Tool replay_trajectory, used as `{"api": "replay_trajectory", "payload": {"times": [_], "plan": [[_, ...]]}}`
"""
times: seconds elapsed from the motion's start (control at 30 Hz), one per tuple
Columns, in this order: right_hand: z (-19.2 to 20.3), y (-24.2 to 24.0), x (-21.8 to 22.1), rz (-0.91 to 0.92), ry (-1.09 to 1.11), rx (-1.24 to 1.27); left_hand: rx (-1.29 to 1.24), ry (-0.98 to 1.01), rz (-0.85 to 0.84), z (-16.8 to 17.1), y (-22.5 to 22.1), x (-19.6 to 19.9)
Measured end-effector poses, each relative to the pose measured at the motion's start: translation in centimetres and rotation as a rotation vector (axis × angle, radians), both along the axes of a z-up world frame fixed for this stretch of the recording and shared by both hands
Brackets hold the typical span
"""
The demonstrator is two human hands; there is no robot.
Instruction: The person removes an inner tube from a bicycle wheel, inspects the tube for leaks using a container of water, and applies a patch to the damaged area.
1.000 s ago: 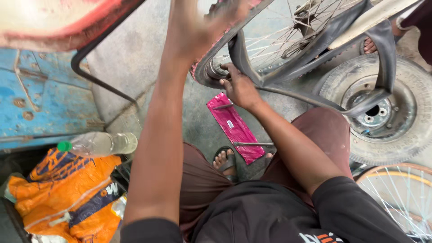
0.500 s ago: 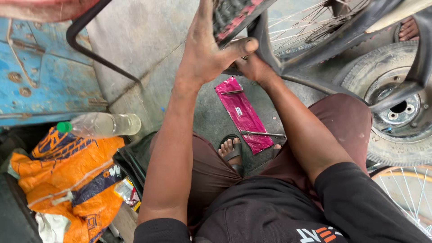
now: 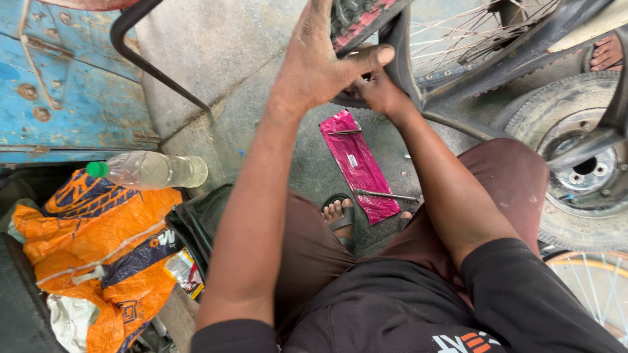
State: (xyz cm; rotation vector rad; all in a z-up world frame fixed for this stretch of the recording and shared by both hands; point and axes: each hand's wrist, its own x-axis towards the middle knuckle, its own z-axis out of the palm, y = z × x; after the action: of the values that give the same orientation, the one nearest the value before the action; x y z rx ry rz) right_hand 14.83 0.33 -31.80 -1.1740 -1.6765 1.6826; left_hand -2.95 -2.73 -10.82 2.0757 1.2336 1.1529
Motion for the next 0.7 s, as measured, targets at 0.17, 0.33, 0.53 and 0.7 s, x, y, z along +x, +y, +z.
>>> {"api": "replay_trajectory", "payload": {"times": [0.17, 0.33, 0.53, 0.7], "plan": [[-1.7, 0.0, 1.0, -0.044, -0.047, 0.239, -0.065, -0.042, -0.074, 0.9, -0.2, -0.3], [-0.6, 0.8, 0.4, -0.059, 0.034, 0.005, -0.005, -0.092, -0.038, 0.6, 0.1, -0.1], [1.4, 0.6, -0.2, -0.046, 0.055, 0.109, -0.036, -0.099, -0.071, 0.6, 0.7, -0.5], [0.4, -0.1, -0.4, -0.142, 0.093, 0.045, -0.037, -0.079, -0.049, 0.4, 0.4, -0.8]]}}
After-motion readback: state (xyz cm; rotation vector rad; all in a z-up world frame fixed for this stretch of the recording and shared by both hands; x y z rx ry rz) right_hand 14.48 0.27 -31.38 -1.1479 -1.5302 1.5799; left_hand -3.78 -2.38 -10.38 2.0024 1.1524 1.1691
